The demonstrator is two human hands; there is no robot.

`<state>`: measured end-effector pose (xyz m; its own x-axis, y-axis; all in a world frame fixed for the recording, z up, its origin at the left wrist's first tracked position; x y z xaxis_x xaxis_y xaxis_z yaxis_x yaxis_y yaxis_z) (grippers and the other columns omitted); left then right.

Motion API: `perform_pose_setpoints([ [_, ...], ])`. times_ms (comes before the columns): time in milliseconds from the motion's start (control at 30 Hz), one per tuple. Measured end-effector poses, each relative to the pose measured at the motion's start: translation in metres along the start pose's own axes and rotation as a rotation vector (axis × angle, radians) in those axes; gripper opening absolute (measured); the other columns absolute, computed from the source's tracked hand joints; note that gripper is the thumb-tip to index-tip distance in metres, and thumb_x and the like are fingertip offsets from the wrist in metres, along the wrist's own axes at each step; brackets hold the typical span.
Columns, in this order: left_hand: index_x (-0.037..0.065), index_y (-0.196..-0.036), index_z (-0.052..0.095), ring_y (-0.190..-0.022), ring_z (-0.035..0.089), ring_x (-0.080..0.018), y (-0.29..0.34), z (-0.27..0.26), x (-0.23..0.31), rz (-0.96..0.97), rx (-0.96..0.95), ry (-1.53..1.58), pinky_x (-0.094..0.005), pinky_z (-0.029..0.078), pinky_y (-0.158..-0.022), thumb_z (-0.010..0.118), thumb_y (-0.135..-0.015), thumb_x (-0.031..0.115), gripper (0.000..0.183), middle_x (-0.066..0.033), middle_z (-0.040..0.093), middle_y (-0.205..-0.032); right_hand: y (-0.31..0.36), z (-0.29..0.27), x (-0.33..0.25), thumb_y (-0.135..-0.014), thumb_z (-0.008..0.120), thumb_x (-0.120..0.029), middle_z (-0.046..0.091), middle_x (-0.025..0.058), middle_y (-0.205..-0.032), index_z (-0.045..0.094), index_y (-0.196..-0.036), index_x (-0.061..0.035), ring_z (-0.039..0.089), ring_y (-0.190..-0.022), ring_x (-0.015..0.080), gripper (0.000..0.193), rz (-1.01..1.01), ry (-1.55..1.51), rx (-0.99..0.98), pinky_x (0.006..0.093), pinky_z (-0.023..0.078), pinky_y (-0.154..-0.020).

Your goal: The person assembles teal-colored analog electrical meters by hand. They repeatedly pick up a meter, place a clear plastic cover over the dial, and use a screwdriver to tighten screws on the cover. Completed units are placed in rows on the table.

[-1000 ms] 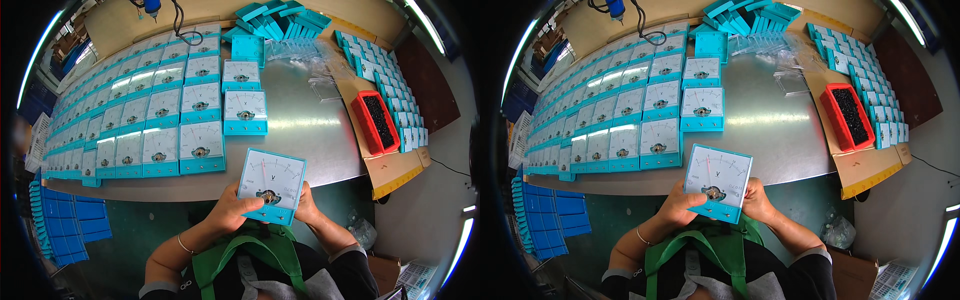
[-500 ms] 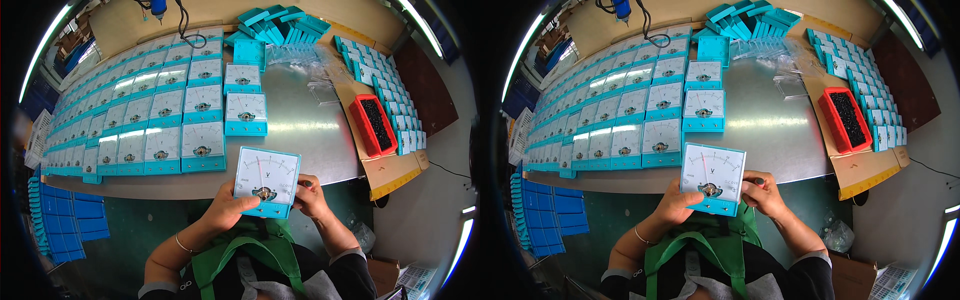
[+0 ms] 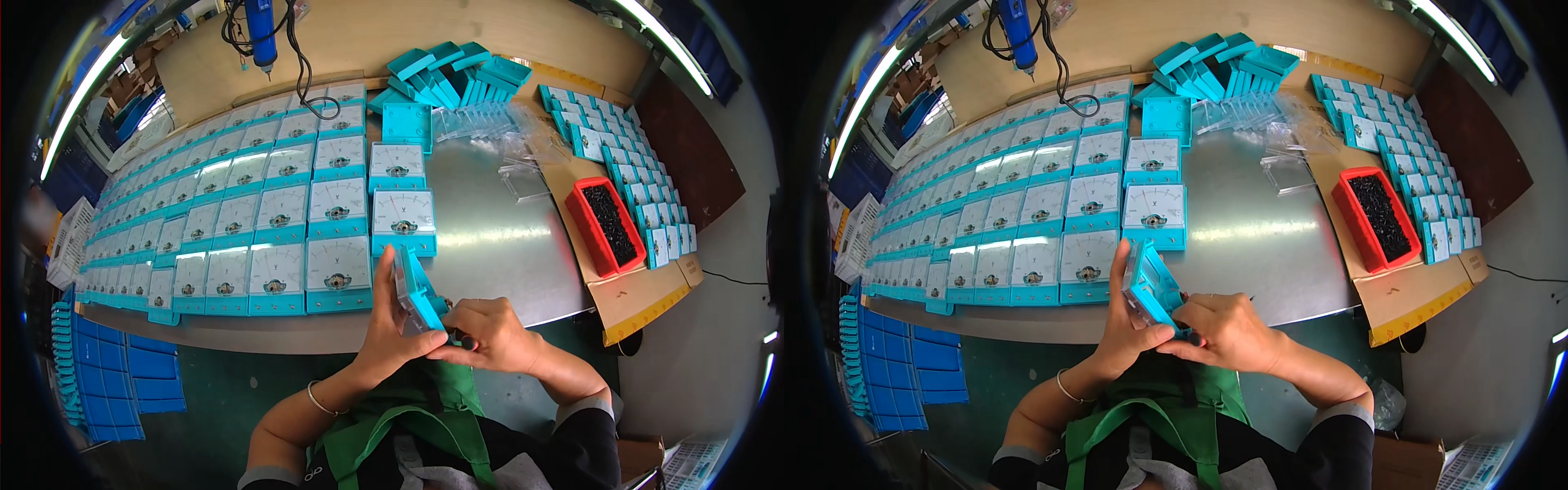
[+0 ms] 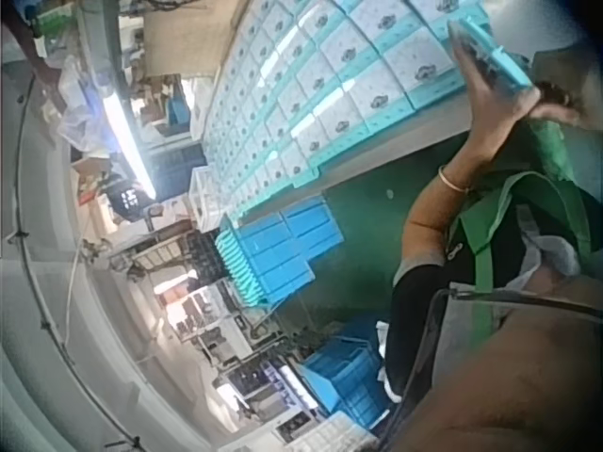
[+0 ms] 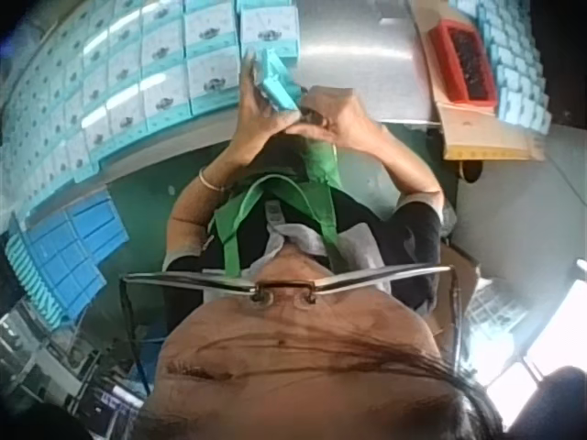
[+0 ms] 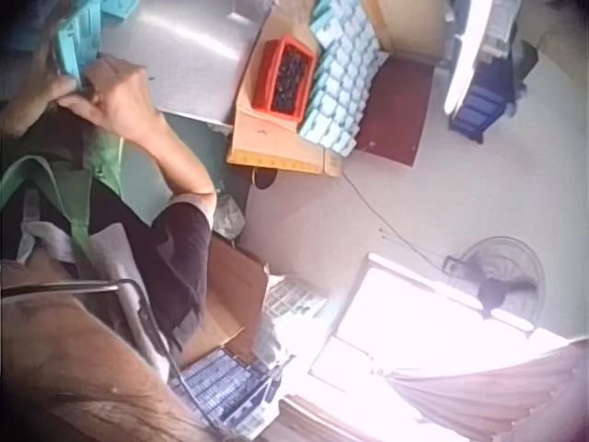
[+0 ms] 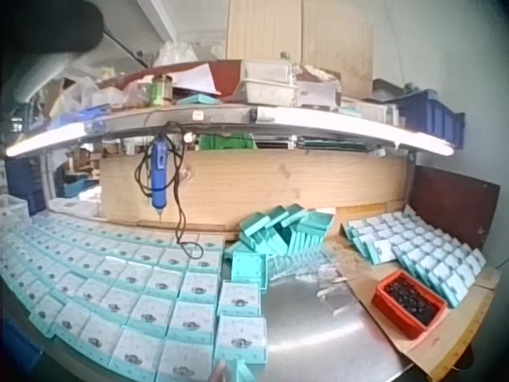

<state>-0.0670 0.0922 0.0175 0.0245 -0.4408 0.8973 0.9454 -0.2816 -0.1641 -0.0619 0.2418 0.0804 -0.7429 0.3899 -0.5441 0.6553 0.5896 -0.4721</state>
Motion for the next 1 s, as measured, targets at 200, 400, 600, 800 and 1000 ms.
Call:
perform_pose_setpoints([
  [200,0.028,-0.149,0.001,-0.107,0.056,-0.03,0.016,-0.017,0.002,-0.167,-0.116,0.245,-0.0454,0.046,-0.091,0.08,-0.065,0.017,0.116,-0.0138,0.044,-0.126,-0.076,-0.025,0.157,-0.085,0.061,-0.011,0.062,0.0046,-0.065,0.064,-0.081,0.0047,0.052,-0.051,0.0064,0.016,0.532,-0.202,0.241,0.0222,0.042,-0.047],
  [400,0.023,-0.149,0.008,-0.122,0.044,-0.031,0.02,-0.022,-0.004,-0.333,-0.225,0.344,-0.0451,0.042,-0.096,0.082,-0.061,0.038,0.116,-0.016,0.032,-0.139,-0.164,-0.011,0.287,-0.079,0.065,-0.032,0.067,0.0177,-0.081,0.067,-0.089,-0.003,0.066,-0.079,0.0308,0.031,0.665,0.303,0.313,0.0422,0.051,-0.07],
  [600,0.025,-0.149,0.007,-0.124,0.043,-0.0329,0.023,-0.025,-0.01,-0.355,-0.292,0.332,-0.0453,0.042,-0.097,0.081,-0.063,0.041,0.115,-0.0165,0.029,-0.142,-0.175,-0.024,0.319,-0.075,0.064,-0.029,0.068,0.0186,-0.086,0.066,-0.083,-0.0056,0.065,-0.083,0.0379,0.025,0.756,0.48,0.441,0.0455,0.051,-0.073],
  [800,0.022,-0.15,0.005,-0.121,0.045,-0.0315,0.032,-0.028,-0.003,-0.368,-0.26,0.336,-0.0448,0.041,-0.098,0.081,-0.063,0.041,0.117,-0.0174,0.032,-0.141,-0.124,-0.109,0.258,-0.078,0.061,-0.014,0.065,0.0153,-0.075,0.064,-0.086,-0.0024,0.063,-0.067,0.0335,0.015,0.513,0.579,0.613,0.0391,0.05,-0.063],
  [1000,0.028,-0.146,0.016,-0.122,0.046,-0.034,0.035,-0.021,-0.012,-0.385,-0.207,0.287,-0.0491,0.042,-0.098,0.084,-0.056,0.028,0.113,-0.0159,0.035,-0.137,-0.046,-0.11,0.127,-0.068,0.066,-0.002,0.056,0.011,-0.077,0.06,-0.101,-0.0045,0.057,-0.064,0.0281,0.034,0.272,0.722,0.355,0.0357,0.048,-0.06],
])
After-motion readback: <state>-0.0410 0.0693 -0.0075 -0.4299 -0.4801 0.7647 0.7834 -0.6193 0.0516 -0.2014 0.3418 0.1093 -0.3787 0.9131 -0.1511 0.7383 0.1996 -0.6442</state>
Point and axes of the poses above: each hand's wrist, its own y-axis away from the middle knuckle, its own z-axis out of the palm, x = y × z, the point moved 4 cm from there along -y, towards the middle knuckle
